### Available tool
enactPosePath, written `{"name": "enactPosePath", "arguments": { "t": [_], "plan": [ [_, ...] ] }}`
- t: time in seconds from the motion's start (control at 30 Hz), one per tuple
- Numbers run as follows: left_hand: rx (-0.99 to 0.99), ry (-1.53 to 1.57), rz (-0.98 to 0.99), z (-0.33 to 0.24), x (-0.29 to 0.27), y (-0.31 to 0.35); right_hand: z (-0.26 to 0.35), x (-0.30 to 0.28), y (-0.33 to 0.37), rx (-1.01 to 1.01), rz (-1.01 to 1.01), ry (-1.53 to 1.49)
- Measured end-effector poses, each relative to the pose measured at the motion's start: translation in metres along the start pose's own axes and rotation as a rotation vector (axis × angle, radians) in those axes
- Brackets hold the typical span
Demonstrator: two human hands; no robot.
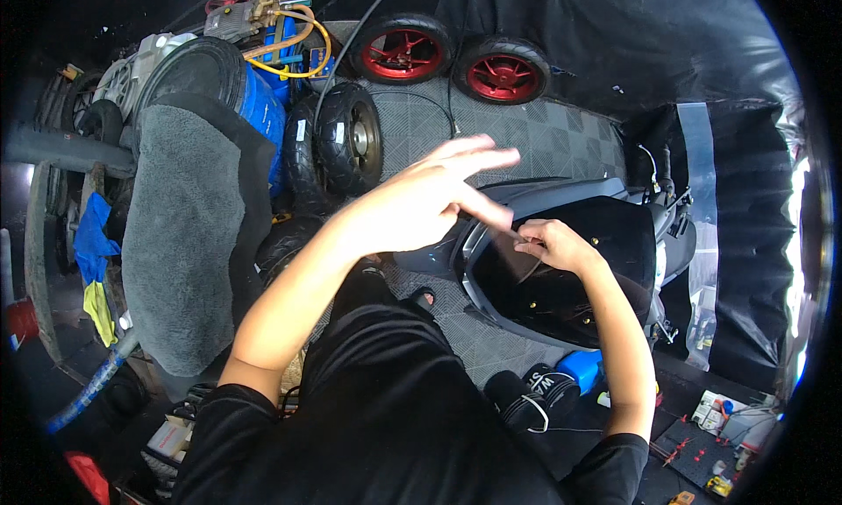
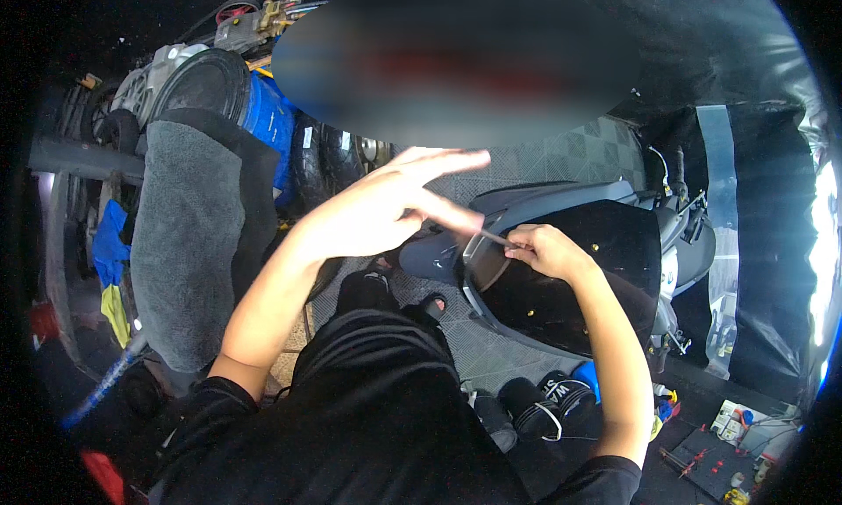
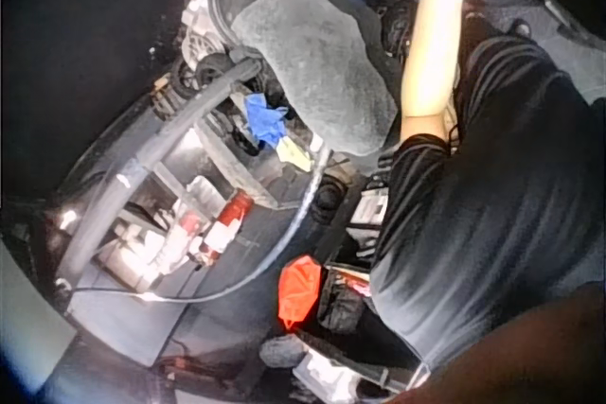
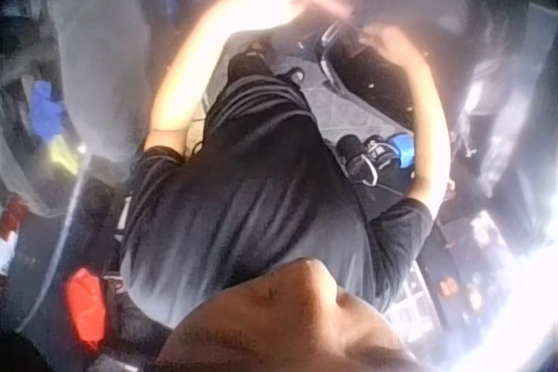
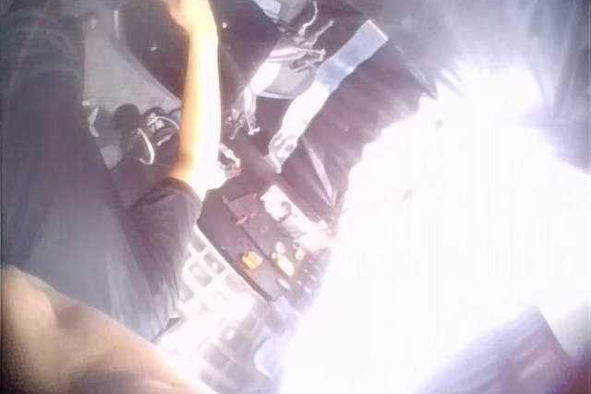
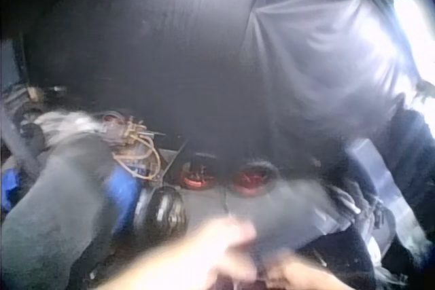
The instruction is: The person picks up two metal rods and aligns them together in a workshop. They hold the rods with both hands, rotating and adjusting them to fit or inspect the connection point.
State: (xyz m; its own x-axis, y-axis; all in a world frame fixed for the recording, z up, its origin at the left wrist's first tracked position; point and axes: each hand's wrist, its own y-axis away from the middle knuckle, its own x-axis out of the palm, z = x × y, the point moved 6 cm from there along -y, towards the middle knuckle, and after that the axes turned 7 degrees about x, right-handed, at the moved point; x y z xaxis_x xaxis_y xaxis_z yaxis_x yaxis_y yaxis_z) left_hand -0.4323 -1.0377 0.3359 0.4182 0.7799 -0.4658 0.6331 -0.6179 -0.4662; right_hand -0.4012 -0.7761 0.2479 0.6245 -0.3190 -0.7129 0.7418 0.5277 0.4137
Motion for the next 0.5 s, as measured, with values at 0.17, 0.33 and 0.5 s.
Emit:
{"name": "enactPosePath", "arguments": {
  "t": [0.17, 0.33, 0.5],
  "plan": [
    [-0.28, -0.114, -0.216, 0.023, -0.022, 0.015, 0.002, -0.003, -0.002, 0.097, 0.048, 0.067],
    [-0.81, 0.126, -0.031, 0.023, 0.007, 0.03, 0.003, 0.002, -0.004, 0.029, 0.004, 0.07],
    [-0.587, -0.141, -0.134, 0.022, 0.018, 0.025, 0.0, 0.003, -0.005, 0.073, 0.05, 0.041]
  ]
}}
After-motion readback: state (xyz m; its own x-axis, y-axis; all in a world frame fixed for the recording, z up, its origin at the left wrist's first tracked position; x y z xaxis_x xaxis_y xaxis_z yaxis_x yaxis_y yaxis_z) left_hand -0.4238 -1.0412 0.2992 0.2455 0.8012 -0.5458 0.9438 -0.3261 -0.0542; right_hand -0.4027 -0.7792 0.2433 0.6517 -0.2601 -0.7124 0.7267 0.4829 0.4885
